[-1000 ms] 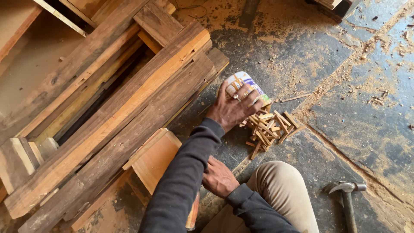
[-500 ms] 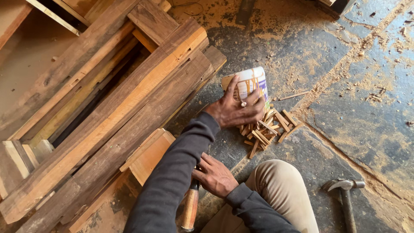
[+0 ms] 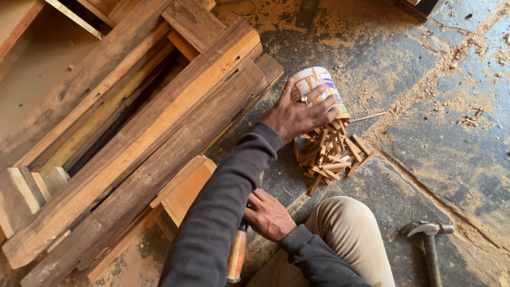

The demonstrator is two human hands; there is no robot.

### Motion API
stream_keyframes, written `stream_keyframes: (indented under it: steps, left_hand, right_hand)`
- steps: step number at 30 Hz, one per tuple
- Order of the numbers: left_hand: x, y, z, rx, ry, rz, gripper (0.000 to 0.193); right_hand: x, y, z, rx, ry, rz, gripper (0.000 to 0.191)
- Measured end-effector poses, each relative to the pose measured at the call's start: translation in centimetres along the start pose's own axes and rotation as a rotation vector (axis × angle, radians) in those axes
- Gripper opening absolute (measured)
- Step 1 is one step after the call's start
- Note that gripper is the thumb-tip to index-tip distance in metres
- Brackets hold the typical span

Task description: The person sits on the floor and assembles a wooden frame by hammering nails into a joint. They then retrieve small wooden dowels from a container and insert them into pre-drilled holes, tapping them flush with a hammer. The person uses a chisel to carve and smooth the wood around the dowels.

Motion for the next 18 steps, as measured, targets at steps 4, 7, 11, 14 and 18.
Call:
stream_keyframes:
  steps: [4, 7, 11, 14, 18]
  left_hand:
    - [0.4, -0.6, 0.0, -0.206, 0.032, -0.019, 0.089]
    - [0.2, -0.7, -0.3, -0.235, 0.079, 0.000, 0.091]
    - [0.0, 0.6, -0.3, -0.284, 0.055, 0.094, 0.085]
    - [-0.2, -2.5, -2.0, -0.596, 0.271, -0.240, 0.088]
    - [0.0, -1.7, -4.6, -0.890, 0.451, 0.005, 0.112]
  right_hand:
    - [0.2, 1.4, -0.4, 0.004, 0.032, 0.074, 0.053]
    - [0.3, 1.9, -0.7, 0.004, 0.062, 0.125, 0.053]
    - [0.0, -0.3, 0.4, 0.005, -0.026, -0.037, 0.052]
    - [-0.3, -1.2, 0.7, -0.013, -0.008, -0.024, 0.051]
    - [-0.7, -1.2, 0.9, -0.005, 0.015, 0.057, 0.051]
Point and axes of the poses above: each hand's wrist, its own x-axis towards the middle knuckle, its own y-axis out of the back of the hand, z = x × y, the point moved 9 cm from there along x, towards the middle knuckle, and after that the axes turned 3 degrees about y, right-handed, at the moved point
